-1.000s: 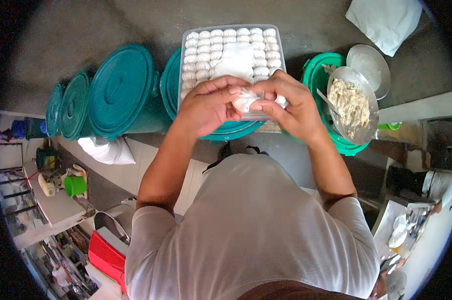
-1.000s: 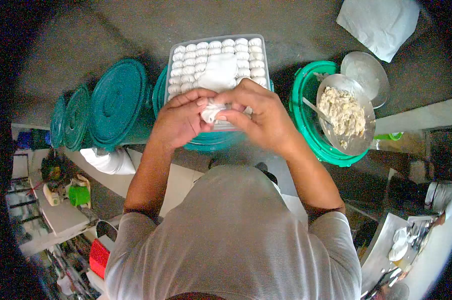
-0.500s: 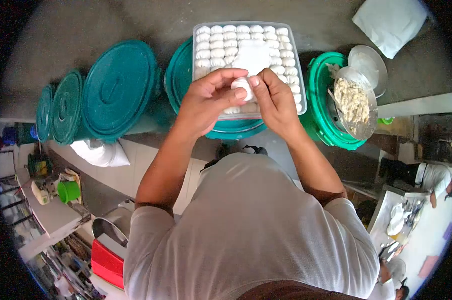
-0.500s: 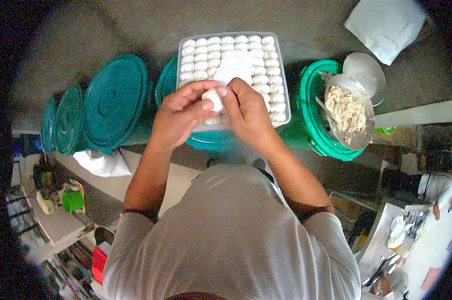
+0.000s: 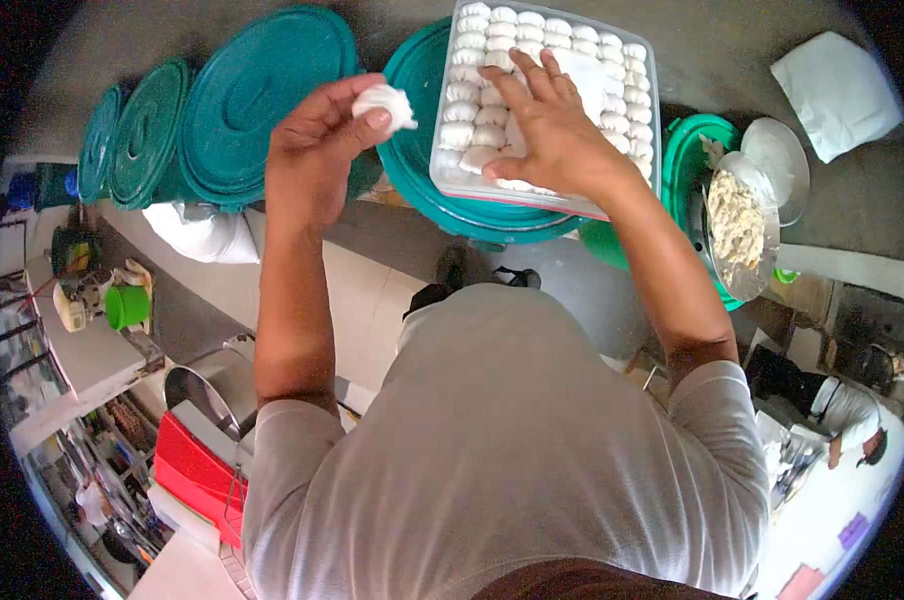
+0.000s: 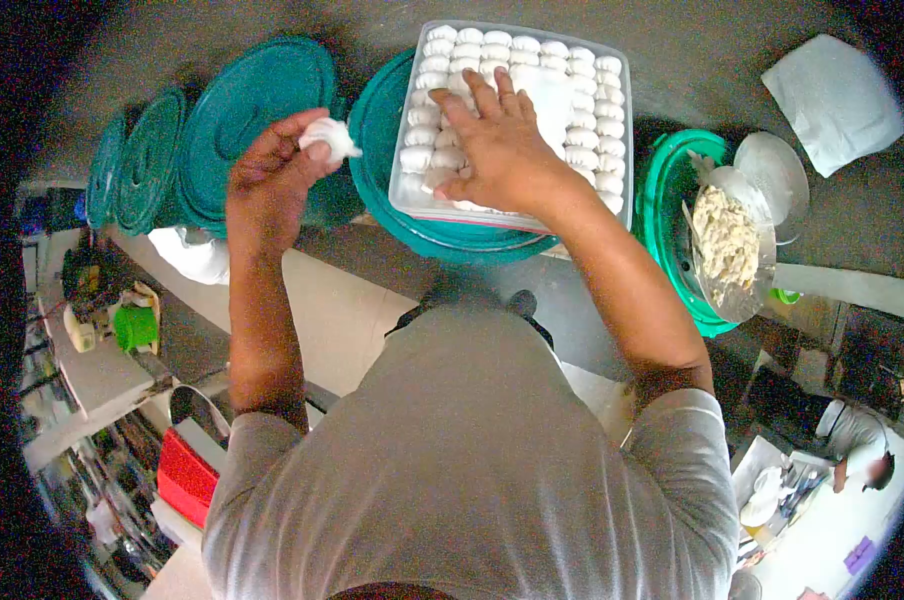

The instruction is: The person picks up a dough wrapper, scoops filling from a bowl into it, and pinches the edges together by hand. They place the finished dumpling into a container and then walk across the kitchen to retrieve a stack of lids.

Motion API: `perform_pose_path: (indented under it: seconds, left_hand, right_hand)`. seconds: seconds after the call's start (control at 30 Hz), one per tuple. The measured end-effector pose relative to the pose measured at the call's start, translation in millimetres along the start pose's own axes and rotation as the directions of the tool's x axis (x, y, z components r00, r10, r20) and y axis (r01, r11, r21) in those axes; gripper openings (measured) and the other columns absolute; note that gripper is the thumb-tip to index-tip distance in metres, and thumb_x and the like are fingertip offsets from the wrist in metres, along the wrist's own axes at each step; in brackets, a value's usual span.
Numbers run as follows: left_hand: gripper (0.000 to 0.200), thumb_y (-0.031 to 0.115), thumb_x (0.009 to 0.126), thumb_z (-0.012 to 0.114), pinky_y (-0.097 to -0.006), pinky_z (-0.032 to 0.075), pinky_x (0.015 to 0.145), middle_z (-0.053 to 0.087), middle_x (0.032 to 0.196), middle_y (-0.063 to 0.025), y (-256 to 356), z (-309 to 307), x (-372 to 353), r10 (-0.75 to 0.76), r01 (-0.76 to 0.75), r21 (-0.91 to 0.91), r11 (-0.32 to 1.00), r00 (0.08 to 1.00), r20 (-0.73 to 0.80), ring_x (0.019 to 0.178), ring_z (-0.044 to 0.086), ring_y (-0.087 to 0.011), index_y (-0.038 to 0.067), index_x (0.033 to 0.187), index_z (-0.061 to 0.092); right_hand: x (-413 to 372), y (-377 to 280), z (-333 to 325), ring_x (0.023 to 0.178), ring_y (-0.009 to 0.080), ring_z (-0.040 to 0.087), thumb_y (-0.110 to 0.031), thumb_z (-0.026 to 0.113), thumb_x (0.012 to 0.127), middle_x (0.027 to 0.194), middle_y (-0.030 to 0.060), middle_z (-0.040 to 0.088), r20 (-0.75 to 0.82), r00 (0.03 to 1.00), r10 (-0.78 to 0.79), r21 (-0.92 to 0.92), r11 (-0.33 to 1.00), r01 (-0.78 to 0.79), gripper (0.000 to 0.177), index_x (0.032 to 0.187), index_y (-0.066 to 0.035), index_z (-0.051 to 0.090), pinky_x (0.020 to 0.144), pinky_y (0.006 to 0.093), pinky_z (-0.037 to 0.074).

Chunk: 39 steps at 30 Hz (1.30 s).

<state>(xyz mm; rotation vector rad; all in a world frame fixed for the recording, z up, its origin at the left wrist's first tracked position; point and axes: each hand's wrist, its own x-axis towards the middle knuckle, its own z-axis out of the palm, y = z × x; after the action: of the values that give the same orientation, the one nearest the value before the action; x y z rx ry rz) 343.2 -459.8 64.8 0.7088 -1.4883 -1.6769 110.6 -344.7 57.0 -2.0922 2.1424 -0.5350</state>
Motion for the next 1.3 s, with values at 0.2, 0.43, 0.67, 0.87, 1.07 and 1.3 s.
perform_pose_path:
  seconds: [0.2, 0.43, 0.67, 0.87, 1.07, 1.3]
  left_hand:
    - [0.038, 0.003, 0.083, 0.072, -0.0300, 0.054, 0.085, 0.069, 0.108, -0.0105, -6.4, -5.0, -15.4, -0.046, 0.045, 0.109, 0.993, 0.999, 0.000, 0.097, 0.066, -0.0182, -0.002, 0.120, 0.063]
    - [0.035, 0.004, 0.085, 0.072, -0.0281, 0.053, 0.085, 0.070, 0.105, -0.0101, -17.3, -1.4, -19.0, -0.024, 0.023, 0.111, 0.994, 1.000, 0.014, 0.094, 0.066, -0.0152, -0.004, 0.118, 0.062]
    - [0.032, 0.004, 0.082, 0.075, -0.0291, 0.053, 0.082, 0.070, 0.101, -0.0074, -33.3, 6.0, -23.6, -0.085, 0.032, 0.341, 0.940, 0.986, 0.141, 0.093, 0.066, -0.0153, 0.001, 0.112, 0.063]
    - [0.035, 0.007, 0.080, 0.076, -0.0318, 0.053, 0.078, 0.069, 0.098, -0.0087, -36.6, 27.6, -26.4, 0.068, -0.201, 0.532, 0.822, 0.963, 0.260, 0.087, 0.067, -0.0195, 0.002, 0.112, 0.063]
    - [0.034, 0.006, 0.078, 0.073, -0.0422, 0.053, 0.081, 0.062, 0.101, -0.0163, -35.8, 47.7, -14.8, 0.050, -0.508, 0.748, 0.426, 0.839, 0.541, 0.093, 0.064, -0.0366, 0.004, 0.110, 0.063]
    - [0.039, 0.007, 0.077, 0.073, -0.0439, 0.050, 0.087, 0.059, 0.103, -0.0162, -41.8, 60.1, -11.2, -0.114, -0.501, 0.751, 0.429, 0.795, 0.596, 0.098, 0.062, -0.0368, 0.003, 0.115, 0.063]
  right_hand:
    - [17.2, -10.8, 26.8, 0.146, 0.0495, 0.010, -0.036, 0.086, 0.064, 0.158, 0.0245, 0.018, 0.204, 0.978, -0.031, -0.177, 0.982, 0.068, 0.108, 0.153, -0.015, 0.026, 0.116, 0.0637, 0.012]
    - [21.8, -16.5, 39.4, 0.145, 0.0505, 0.012, -0.031, 0.082, 0.068, 0.157, 0.0258, 0.018, 0.218, 0.975, 0.033, -0.291, 0.956, 0.032, 0.104, 0.152, -0.010, 0.025, 0.114, 0.0657, 0.012]
    - [24.2, -9.6, 36.8, 0.147, 0.0463, 0.008, -0.034, 0.083, 0.068, 0.159, 0.0212, 0.017, 0.233, 0.972, 0.044, -0.323, 0.946, 0.034, 0.104, 0.153, -0.016, 0.026, 0.117, 0.0594, 0.013]
    - [21.0, 12.7, 14.6, 0.147, 0.0468, 0.010, -0.036, 0.082, 0.071, 0.158, 0.0211, 0.020, 0.256, 0.966, 0.015, -0.104, 0.995, 0.012, 0.096, 0.151, -0.016, 0.032, 0.117, 0.0599, 0.016]
    - [20.6, 14.1, 14.8, 0.146, 0.0472, 0.012, -0.033, 0.081, 0.073, 0.157, 0.0215, 0.023, 0.213, 0.974, 0.076, -0.113, 0.992, -0.052, 0.091, 0.149, -0.015, 0.035, 0.117, 0.0589, 0.017]
    - [21.0, 20.6, 20.8, 0.146, 0.0477, 0.013, -0.034, 0.080, 0.074, 0.156, 0.0217, 0.025, 0.142, 0.986, 0.083, -0.093, 0.993, -0.071, 0.089, 0.148, -0.013, 0.035, 0.116, 0.0594, 0.019]
